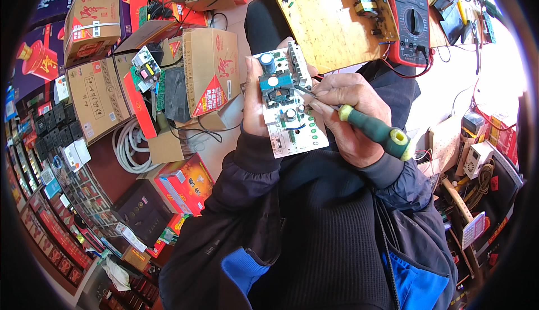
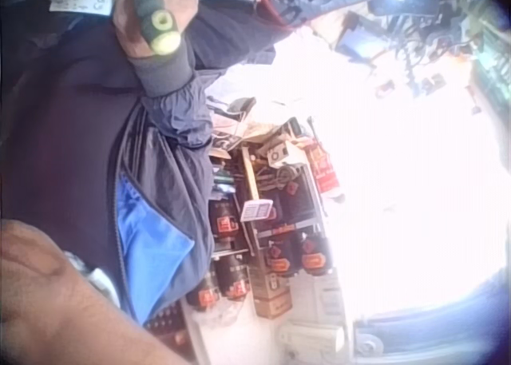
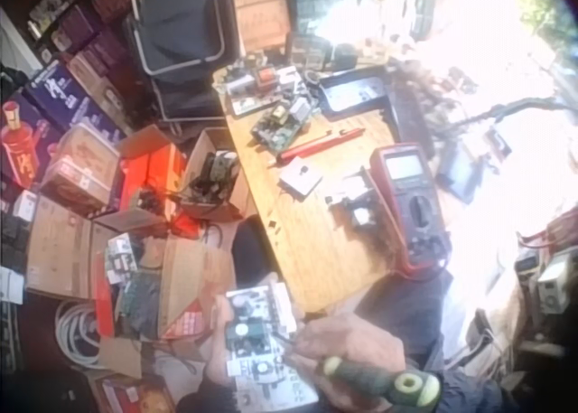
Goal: The person sits on the floor and uses a screwdriver to adjust components on a circuit board, then uses a soldering iron to solder a point on the board, and finally uses pliers to remove a small component. The person also uses a multimeter to test the board.
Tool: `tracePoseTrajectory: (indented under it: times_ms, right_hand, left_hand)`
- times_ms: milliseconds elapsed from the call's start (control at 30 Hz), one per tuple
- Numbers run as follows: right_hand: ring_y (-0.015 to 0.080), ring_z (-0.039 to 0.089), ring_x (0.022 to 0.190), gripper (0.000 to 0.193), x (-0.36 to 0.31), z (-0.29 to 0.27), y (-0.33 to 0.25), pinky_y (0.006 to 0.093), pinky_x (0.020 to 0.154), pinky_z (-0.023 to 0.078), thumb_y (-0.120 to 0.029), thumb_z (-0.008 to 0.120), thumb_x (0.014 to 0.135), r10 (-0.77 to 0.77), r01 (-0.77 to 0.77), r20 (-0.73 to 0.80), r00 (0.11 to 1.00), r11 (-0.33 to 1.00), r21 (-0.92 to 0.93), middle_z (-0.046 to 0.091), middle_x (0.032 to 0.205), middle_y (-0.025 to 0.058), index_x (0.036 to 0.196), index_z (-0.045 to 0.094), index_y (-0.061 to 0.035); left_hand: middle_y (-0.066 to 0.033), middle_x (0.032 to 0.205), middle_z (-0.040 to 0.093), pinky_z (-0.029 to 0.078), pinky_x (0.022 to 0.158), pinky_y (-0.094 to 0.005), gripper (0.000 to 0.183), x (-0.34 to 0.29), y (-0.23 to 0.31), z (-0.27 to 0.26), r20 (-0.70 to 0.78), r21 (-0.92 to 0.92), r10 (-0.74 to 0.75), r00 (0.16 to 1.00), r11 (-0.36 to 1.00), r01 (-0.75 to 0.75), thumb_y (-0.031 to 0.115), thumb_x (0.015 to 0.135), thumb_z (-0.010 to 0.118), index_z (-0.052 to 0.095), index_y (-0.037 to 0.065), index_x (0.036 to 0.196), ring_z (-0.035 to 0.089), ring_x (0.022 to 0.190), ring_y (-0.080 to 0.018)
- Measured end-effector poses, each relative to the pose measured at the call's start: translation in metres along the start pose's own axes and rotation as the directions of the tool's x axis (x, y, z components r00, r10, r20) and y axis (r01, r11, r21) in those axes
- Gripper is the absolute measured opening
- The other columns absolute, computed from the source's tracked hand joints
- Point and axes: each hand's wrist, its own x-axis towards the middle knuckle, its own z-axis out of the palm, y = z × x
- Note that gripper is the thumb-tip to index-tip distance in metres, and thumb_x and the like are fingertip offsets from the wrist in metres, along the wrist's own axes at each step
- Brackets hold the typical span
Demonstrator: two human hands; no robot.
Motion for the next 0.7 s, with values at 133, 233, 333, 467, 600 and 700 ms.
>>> tracePoseTrajectory:
  times_ms: [133, 233, 333, 467, 600, 700]
  right_hand:
    - [0.0275, 0.073, 0.093, 0.021, 0.001, -0.001, 0.0, 0.0357, 0.084, 0.059, 0.006, 0.083, 0.083, -0.011, 0.011, 0.008, 1.0, 1.0, -0.014, 0.073, 0.096, 0.0112, 0.099, 0.071, -0.001]
    - [0.0282, 0.073, 0.093, 0.021, 0.001, -0.002, 0.0, 0.0359, 0.084, 0.059, 0.007, 0.083, 0.082, -0.034, 0.035, 0.022, 0.999, 0.999, -0.039, 0.073, 0.095, 0.0121, 0.098, 0.07, -0.0007]
    - [0.0284, 0.073, 0.093, 0.021, 0.001, -0.001, 0.001, 0.0355, 0.083, 0.059, 0.006, 0.083, 0.082, -0.001, 0.001, -0.007, 1.0, 1.0, 0.004, 0.072, 0.095, 0.0129, 0.098, 0.07, -0.0003]
    - [0.0282, 0.073, 0.093, 0.021, 0.001, -0.003, 0.003, 0.0356, 0.083, 0.059, 0.006, 0.083, 0.082, -0.007, 0.007, 0.001, 1.0, 1.0, -0.004, 0.072, 0.096, 0.0135, 0.097, 0.07, 0.0002]
    - [0.0281, 0.073, 0.092, 0.019, 0.0, -0.005, 0.004, 0.0365, 0.084, 0.058, 0.007, 0.081, 0.083, 0.009, -0.01, 0.004, 1.0, 0.999, 0.044, 0.072, 0.096, 0.0138, 0.098, 0.07, 0.001]
    - [0.0283, 0.073, 0.093, 0.017, -0.001, -0.005, 0.004, 0.0377, 0.086, 0.058, 0.008, 0.079, 0.085, 0.049, -0.047, -0.019, 0.999, 0.994, 0.098, 0.072, 0.097, 0.0147, 0.098, 0.071, 0.0023]
  left_hand:
    - [-0.0218, 0.114, 0.07, 0.063, 0.086, -0.0452, 0.076, 0.0, 0.002, 0.005, 0.011, -0.003, -0.007, 1.0, 1.0, 0.007, 0.063, 0.112, 0.03, 0.039, 0.003, 0.159, 0.074, 0.1, -0.0323]
    - [-0.0219, 0.115, 0.07, 0.063, 0.087, -0.0458, 0.077, 0.0, 0.001, 0.007, -0.007, 0.016, -0.004, 1.0, 1.0, 0.004, 0.063, 0.112, 0.03, 0.039, 0.003, 0.159, 0.074, 0.1, -0.0324]
    - [-0.0221, 0.115, 0.07, 0.062, 0.088, -0.046, 0.076, 0.0, 0.001, 0.008, -0.015, 0.034, 0.0, 1.0, 0.999, 0.0, 0.063, 0.112, 0.029, 0.04, 0.003, 0.159, 0.074, 0.1, -0.0325]
    - [-0.0222, 0.115, 0.07, 0.062, 0.089, -0.0458, 0.075, 0.001, -0.001, 0.008, -0.011, 0.041, 0.007, 1.0, 0.999, -0.006, 0.063, 0.112, 0.029, 0.041, 0.003, 0.158, 0.074, 0.1, -0.0323]
    - [-0.0235, 0.119, 0.07, 0.062, 0.091, -0.0484, 0.076, 0.001, 0.002, 0.002, 0.011, 0.001, -0.021, 1.0, 1.0, 0.021, 0.065, 0.11, 0.032, 0.044, 0.005, 0.156, 0.073, 0.103, -0.035]
    - [-0.0249, 0.127, 0.07, 0.062, 0.093, -0.0524, 0.078, 0.002, 0.004, -0.002, 0.07, -0.098, -0.054, 0.996, 0.993, 0.061, 0.07, 0.107, 0.037, 0.052, 0.007, 0.151, 0.073, 0.108, -0.0389]
